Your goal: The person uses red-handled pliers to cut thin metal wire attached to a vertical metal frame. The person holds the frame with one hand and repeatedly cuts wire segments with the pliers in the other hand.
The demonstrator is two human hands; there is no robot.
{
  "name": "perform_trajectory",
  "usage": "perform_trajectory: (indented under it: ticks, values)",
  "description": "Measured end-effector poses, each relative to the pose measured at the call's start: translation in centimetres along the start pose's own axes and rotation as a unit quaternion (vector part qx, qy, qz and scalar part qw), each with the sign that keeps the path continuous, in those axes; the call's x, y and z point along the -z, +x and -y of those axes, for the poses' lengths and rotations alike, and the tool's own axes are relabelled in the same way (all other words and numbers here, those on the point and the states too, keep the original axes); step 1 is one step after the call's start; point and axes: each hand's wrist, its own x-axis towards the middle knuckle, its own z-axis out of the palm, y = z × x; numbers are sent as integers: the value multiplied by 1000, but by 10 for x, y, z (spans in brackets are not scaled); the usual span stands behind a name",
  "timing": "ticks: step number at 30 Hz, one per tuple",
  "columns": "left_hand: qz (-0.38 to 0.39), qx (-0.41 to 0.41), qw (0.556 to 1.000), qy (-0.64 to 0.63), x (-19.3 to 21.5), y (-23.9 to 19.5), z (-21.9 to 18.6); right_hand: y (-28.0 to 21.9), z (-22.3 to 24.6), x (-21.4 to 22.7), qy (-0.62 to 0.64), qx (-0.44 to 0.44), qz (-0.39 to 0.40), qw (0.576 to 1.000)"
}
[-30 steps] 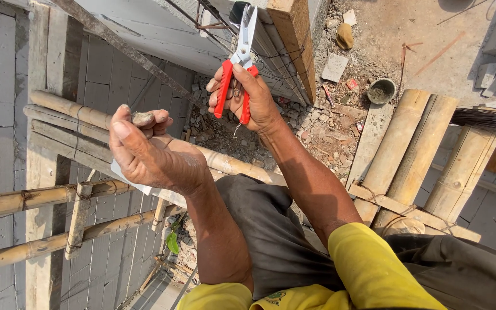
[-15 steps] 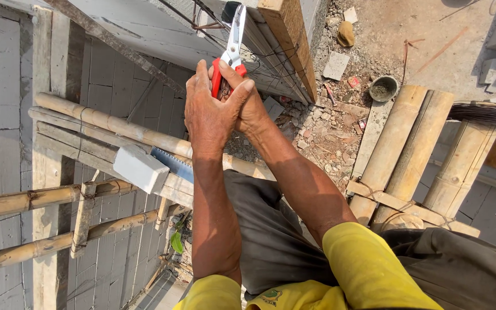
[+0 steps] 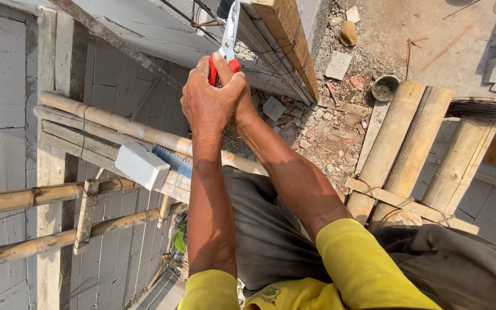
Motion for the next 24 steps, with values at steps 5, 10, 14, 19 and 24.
perform_trajectory:
  ticks: [5, 10, 14, 19, 24]
  values:
    - [43, 49, 998, -20, 7, -4, -12, 5, -6, 8, -87, 8, -5, 996]
    - [21, 16, 1000, -9, -3, -4, -3, 0, 7, 10, -44, -8, 37, 998]
    - [50, 51, 997, -5, 2, -7, -8, -8, 17, 11, 93, -44, 121, 987]
    - [27, 56, 998, -30, 8, -11, 2, -16, 27, 16, 145, -77, 143, 976]
    - [6, 47, 997, -63, 10, -13, 10, -20, 39, 29, 109, -92, 161, 977]
